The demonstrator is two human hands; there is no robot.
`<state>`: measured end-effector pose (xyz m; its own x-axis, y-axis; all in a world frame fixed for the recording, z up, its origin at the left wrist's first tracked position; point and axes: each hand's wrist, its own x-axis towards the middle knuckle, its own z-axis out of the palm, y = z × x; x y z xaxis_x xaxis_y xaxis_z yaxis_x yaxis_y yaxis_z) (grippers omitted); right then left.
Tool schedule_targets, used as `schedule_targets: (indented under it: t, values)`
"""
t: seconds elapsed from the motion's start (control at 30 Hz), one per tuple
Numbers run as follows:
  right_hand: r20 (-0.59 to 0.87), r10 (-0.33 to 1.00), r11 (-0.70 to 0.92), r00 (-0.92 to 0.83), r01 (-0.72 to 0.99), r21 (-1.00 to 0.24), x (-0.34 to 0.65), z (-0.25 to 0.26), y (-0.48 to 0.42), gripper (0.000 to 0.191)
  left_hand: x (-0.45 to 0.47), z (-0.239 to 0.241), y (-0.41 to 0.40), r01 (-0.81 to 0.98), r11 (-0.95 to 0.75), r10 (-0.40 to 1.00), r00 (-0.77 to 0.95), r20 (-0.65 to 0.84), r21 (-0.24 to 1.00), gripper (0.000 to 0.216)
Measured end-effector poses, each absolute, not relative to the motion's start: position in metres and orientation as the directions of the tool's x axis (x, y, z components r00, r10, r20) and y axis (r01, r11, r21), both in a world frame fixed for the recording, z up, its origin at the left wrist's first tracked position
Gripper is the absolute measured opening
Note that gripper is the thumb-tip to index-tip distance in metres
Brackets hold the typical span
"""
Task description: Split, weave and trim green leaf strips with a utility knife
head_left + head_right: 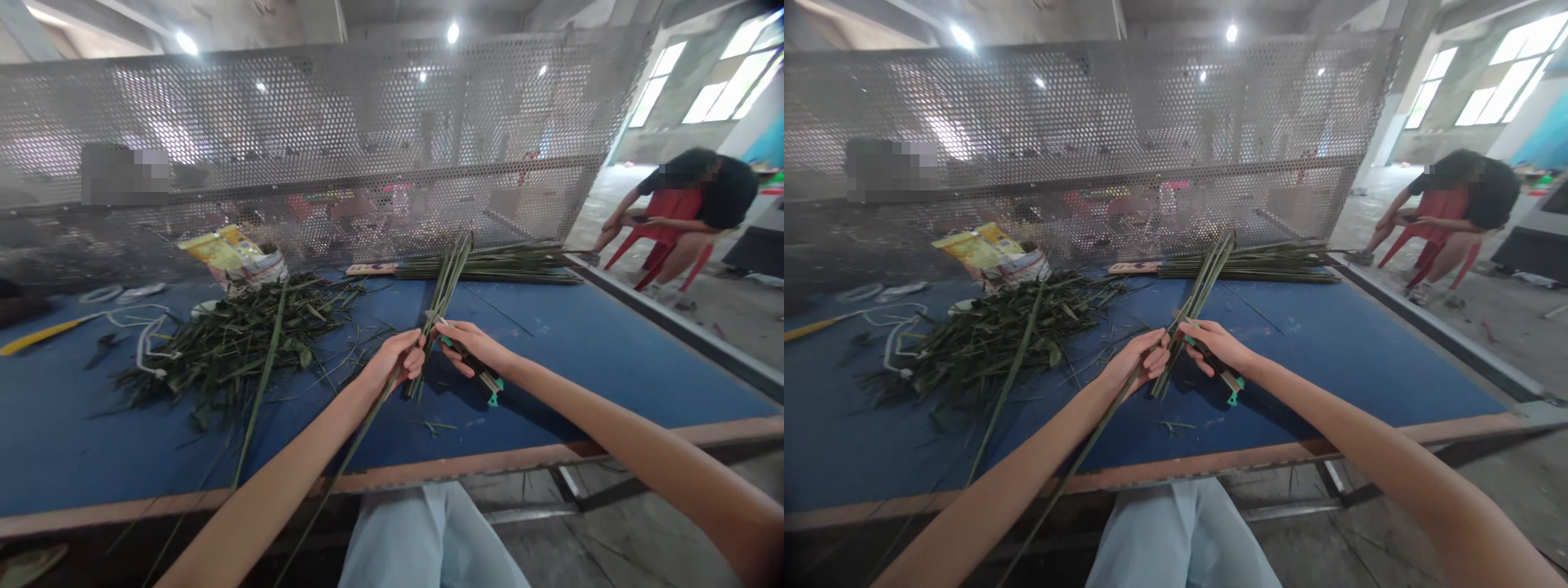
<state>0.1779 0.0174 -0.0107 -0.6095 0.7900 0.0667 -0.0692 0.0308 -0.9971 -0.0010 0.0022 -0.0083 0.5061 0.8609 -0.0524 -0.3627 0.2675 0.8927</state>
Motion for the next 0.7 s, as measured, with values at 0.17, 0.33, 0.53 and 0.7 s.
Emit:
schedule_targets:
  t: [0.17,0.33,0.53,0.7]
  values:
    - [0.105,0.854,0.061,-0.510,-0.103,-0.993,0.181,-0.008,0.022,0.035,-0.003,-0.010,0.002,-0.359,0.185,0.896,0.443,-0.007,0.915,0.025]
    - [0.126,0.929,0.096,-0.348,-0.102,-0.990,0.185,-0.005,0.025,0.036,-0.001,-0.009,-0.003,-0.293,0.129,0.903,0.430,0.011,0.947,0.023]
    - [0.119,0.928,0.104,-0.353,-0.060,-0.993,0.183,-0.008,0.022,0.035,0.003,-0.005,-0.009,-0.205,0.137,0.876,0.482,-0.022,0.969,0.023]
    - [0.097,0.926,0.065,-0.365,-0.099,-0.993,0.181,-0.010,0.021,0.033,0.003,-0.004,-0.008,-0.231,0.162,0.852,0.522,-0.019,0.959,0.022]
